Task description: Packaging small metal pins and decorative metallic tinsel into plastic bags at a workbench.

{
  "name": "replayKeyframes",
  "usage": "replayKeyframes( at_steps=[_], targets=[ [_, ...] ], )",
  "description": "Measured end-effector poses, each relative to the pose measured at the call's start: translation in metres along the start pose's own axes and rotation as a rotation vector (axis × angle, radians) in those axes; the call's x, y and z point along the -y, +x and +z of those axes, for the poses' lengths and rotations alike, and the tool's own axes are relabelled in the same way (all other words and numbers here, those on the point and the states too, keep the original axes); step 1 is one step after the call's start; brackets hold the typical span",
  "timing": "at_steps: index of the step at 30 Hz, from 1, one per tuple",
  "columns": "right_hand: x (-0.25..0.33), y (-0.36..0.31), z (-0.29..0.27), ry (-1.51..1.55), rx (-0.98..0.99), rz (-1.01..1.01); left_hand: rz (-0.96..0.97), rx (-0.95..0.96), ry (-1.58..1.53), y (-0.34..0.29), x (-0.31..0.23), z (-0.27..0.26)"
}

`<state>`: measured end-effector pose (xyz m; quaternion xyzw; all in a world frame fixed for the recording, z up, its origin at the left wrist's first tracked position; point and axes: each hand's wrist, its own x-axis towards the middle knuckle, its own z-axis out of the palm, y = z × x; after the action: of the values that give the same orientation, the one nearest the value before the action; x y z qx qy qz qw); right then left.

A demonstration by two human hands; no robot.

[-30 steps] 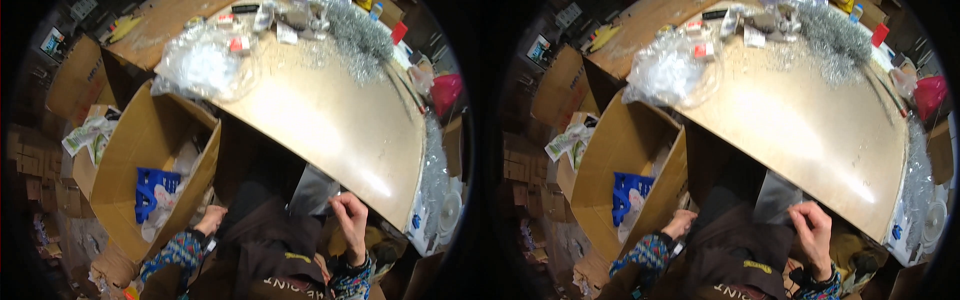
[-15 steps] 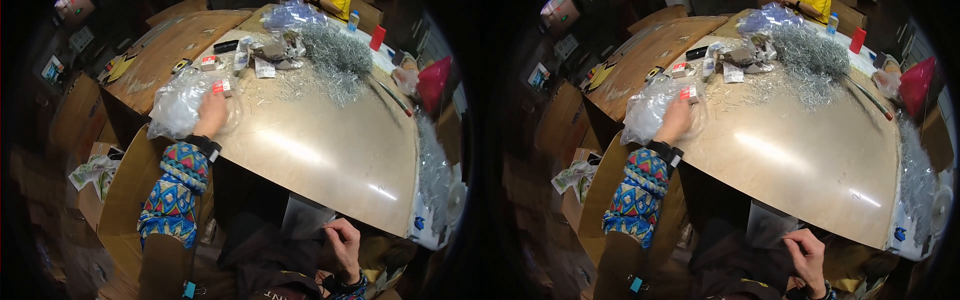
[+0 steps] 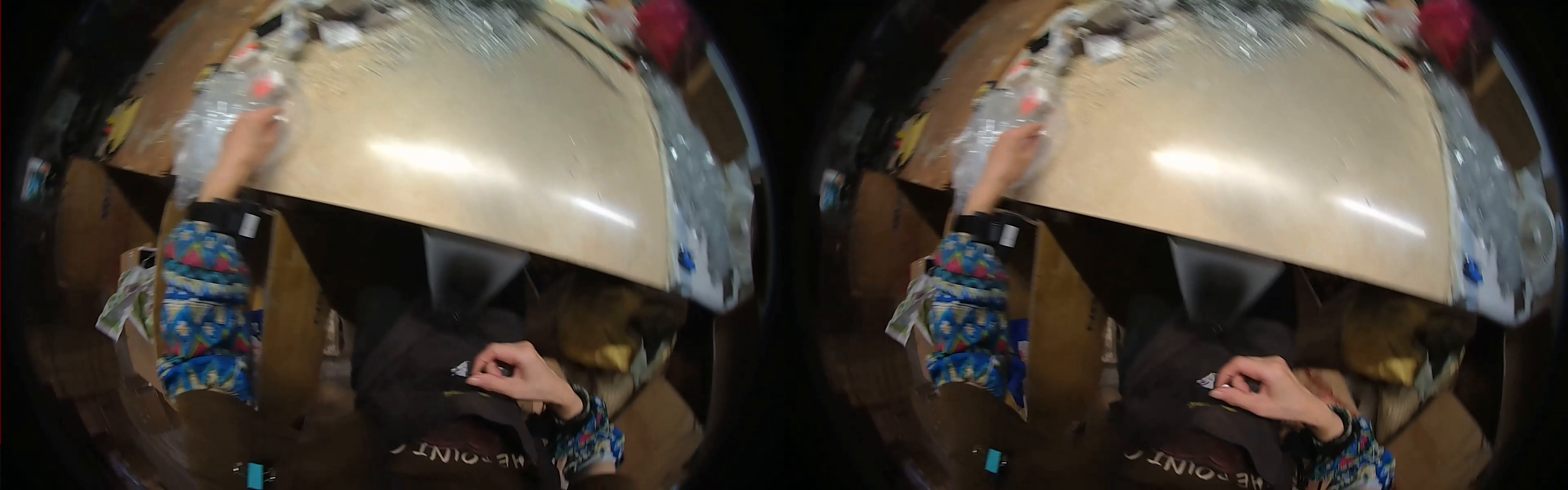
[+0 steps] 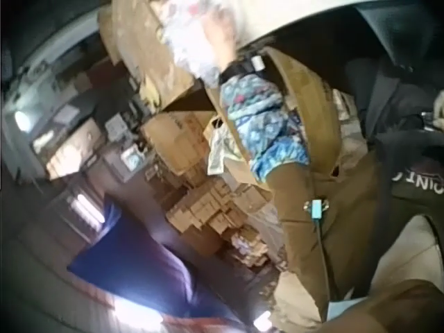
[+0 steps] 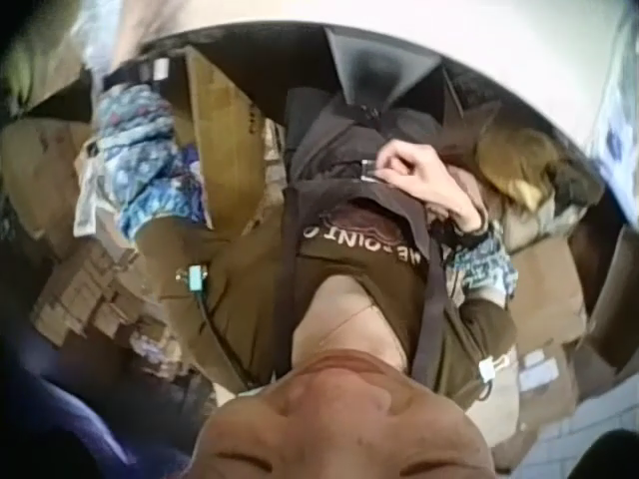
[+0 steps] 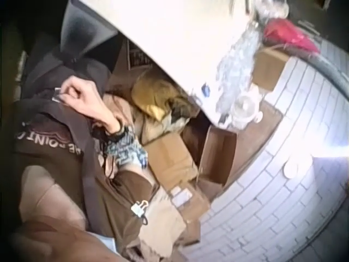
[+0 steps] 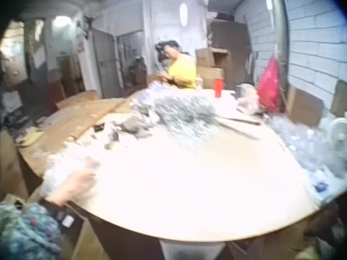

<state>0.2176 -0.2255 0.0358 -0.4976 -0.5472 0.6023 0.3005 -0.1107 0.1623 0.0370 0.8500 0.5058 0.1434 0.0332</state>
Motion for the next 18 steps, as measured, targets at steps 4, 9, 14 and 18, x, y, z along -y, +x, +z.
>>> replayKeyframes(
  at_steps=[4, 9, 14, 18],
  targets=[
    [-0.02, -0.025, 0.021, 0.236, 0.001, 0.14, 0.117, -0.303, -0.214, -0.022, -0.03, -0.03],
    [-0.071, -0.053, -0.006, 0.402, -0.406, 0.314, -0.236, -0.185, -0.729, -0.119, -0.128, -0.01],
    [-0.134, -0.028, 0.009, 0.298, -0.346, 0.503, 0.097, 0.421, -0.134, -0.215, -0.174, 0.137],
    [-0.163, -0.004, 0.033, -0.05, -0.41, 0.398, 0.331, 0.7, 0.115, -0.207, -0.217, 0.202]
  ],
)
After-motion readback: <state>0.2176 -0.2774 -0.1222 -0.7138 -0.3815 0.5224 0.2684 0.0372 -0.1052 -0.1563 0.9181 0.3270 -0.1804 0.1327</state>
